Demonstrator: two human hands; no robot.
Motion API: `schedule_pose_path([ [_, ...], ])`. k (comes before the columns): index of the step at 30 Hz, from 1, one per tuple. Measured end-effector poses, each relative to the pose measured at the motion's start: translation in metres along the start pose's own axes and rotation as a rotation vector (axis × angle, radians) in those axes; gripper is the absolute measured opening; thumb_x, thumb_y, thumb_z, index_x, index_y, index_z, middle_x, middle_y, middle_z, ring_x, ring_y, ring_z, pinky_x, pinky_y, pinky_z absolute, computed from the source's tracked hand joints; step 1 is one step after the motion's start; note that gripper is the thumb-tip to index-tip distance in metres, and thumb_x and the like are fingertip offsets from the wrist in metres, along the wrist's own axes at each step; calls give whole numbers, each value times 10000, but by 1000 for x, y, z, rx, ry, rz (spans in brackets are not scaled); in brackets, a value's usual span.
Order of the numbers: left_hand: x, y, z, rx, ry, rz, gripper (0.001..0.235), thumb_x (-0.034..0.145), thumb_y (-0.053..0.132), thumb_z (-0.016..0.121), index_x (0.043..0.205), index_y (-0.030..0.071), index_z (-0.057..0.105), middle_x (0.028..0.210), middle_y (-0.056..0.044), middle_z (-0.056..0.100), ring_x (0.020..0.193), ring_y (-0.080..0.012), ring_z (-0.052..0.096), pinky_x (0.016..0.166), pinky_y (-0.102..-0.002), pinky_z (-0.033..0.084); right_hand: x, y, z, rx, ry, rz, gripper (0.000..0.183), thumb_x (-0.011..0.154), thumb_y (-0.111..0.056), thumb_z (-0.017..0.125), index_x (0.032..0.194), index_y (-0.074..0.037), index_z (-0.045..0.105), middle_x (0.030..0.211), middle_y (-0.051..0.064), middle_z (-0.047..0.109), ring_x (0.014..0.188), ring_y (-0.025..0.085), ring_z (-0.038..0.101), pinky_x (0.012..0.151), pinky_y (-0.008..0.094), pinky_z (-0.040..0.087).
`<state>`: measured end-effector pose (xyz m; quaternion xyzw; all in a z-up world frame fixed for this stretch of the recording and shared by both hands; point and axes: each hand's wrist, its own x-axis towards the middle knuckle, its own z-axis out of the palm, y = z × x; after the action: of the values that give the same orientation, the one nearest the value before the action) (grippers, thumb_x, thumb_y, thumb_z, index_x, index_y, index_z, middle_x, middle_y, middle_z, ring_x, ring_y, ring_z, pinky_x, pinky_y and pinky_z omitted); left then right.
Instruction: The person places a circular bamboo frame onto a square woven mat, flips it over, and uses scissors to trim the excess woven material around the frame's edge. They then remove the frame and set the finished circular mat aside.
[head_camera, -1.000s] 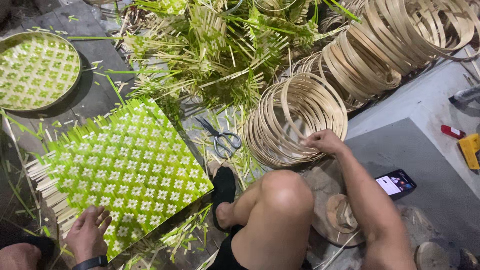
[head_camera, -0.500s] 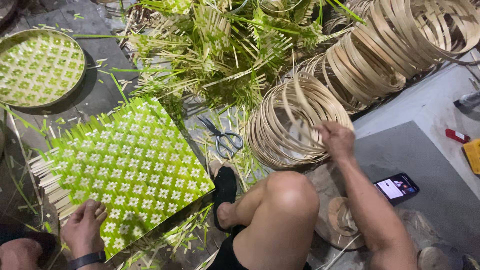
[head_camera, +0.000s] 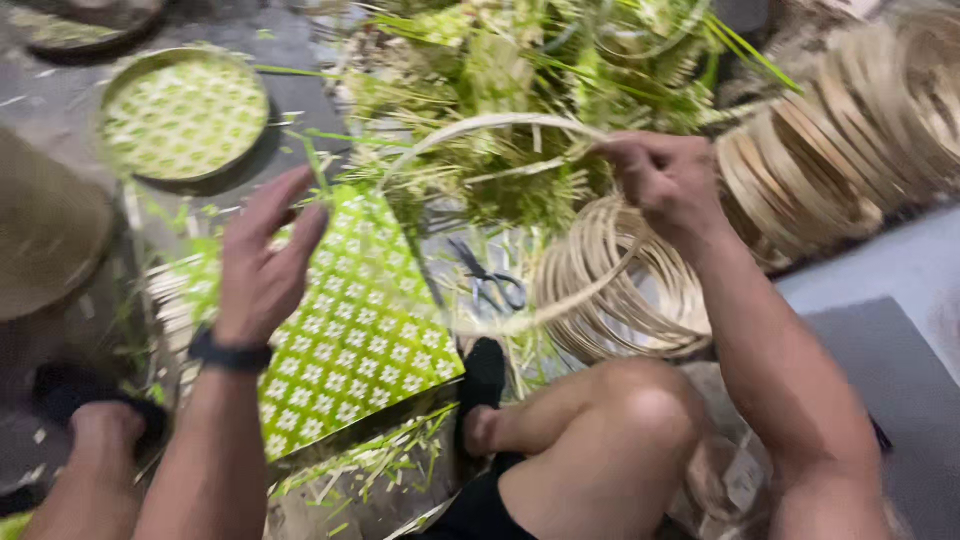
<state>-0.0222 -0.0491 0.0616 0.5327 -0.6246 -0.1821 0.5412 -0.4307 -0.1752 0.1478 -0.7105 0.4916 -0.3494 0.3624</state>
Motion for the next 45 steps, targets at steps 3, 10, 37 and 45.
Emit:
schedule_pose_path([
  [3,27,5,5,-401,-146,-401,368,1046,346,586,1226,61,733,932,4,730,779,-78,651,658,-236,563,28,-19,53,199,-284,60,313,1038,-313,640,1062,-40,792,639,-67,516,569,41,438,494,237,359],
  [10,-31,6,-4,-713,-30,-825,340,984,341,663,947,16,756,530,55,478,416,-43,375,380,-227,258,20,-63,151,-539,-180,-921,436,916,-354,719,1158,8,702,913,145,621,791,321,629,655,416,505],
  [37,-181,-42,13,-792,1,-1167,735,957,753,343,674,110,558,475,50,361,375,-87,285,361,-280,175,-59,-8,307,-450,-480,-955,414,856,-500,704,876,-87,685,810,113,689,740,330,689,620,457,529],
  [45,-148,-18,-25,-856,102,-1110,303,971,205,537,951,-12,748,630,-9,630,502,-96,514,482,-258,404,-16,-7,241,-632,-202,-643,527,934,-551,737,691,-98,620,714,82,640,573,276,620,509,428,459],
])
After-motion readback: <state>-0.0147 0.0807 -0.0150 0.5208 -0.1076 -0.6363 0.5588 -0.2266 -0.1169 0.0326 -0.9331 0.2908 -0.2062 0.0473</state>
